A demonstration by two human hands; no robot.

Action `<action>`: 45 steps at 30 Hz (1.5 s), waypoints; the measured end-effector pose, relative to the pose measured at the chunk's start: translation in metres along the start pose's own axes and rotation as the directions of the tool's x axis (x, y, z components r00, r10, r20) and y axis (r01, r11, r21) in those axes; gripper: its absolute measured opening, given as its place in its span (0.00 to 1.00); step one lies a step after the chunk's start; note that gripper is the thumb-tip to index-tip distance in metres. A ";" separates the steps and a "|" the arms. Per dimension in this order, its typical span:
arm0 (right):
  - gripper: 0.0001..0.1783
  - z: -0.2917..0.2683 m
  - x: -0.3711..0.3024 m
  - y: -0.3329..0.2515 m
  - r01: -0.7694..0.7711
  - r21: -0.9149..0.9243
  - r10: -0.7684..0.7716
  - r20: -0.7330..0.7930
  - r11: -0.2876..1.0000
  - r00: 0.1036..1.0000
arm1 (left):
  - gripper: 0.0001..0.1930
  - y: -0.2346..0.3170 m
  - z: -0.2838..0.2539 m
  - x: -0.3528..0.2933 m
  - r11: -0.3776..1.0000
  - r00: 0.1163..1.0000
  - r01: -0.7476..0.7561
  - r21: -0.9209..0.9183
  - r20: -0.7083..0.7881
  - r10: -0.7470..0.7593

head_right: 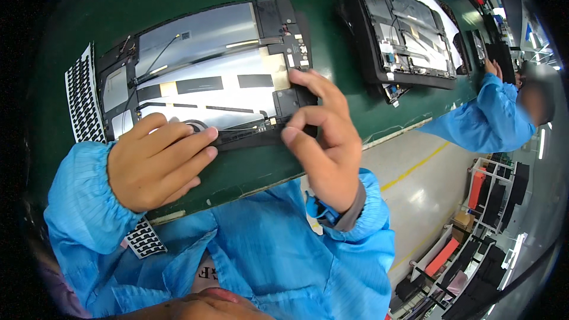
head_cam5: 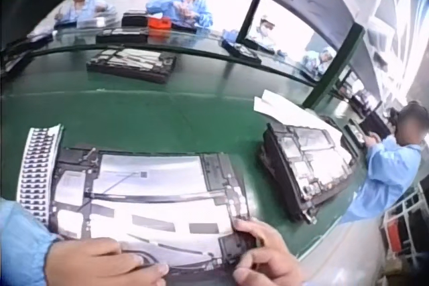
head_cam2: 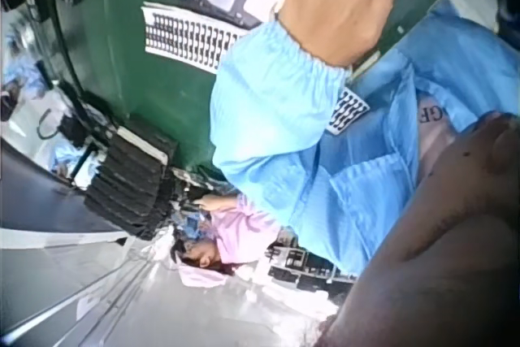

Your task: Assembling internal components and applying adhesive strips to an electronic device on a factory production line.

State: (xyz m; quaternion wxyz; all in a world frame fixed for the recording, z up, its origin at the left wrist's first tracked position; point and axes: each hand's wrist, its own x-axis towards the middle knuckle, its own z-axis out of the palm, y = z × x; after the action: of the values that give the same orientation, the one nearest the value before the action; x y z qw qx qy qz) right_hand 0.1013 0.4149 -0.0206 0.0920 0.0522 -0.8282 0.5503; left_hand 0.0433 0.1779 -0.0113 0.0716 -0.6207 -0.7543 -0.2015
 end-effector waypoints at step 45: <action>0.06 0.008 0.003 0.004 0.095 -0.231 -0.099 -0.004 0.968 0.995 | 0.12 0.003 0.015 0.026 1.000 0.998 0.018 0.023 0.066 -0.020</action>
State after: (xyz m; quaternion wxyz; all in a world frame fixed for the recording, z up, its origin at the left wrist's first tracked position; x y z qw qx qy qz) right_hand 0.0965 0.4090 -0.0262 0.1306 0.0772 -0.8823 0.4456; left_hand 0.0429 0.2075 -0.0152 0.0517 -0.6190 -0.7643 -0.1733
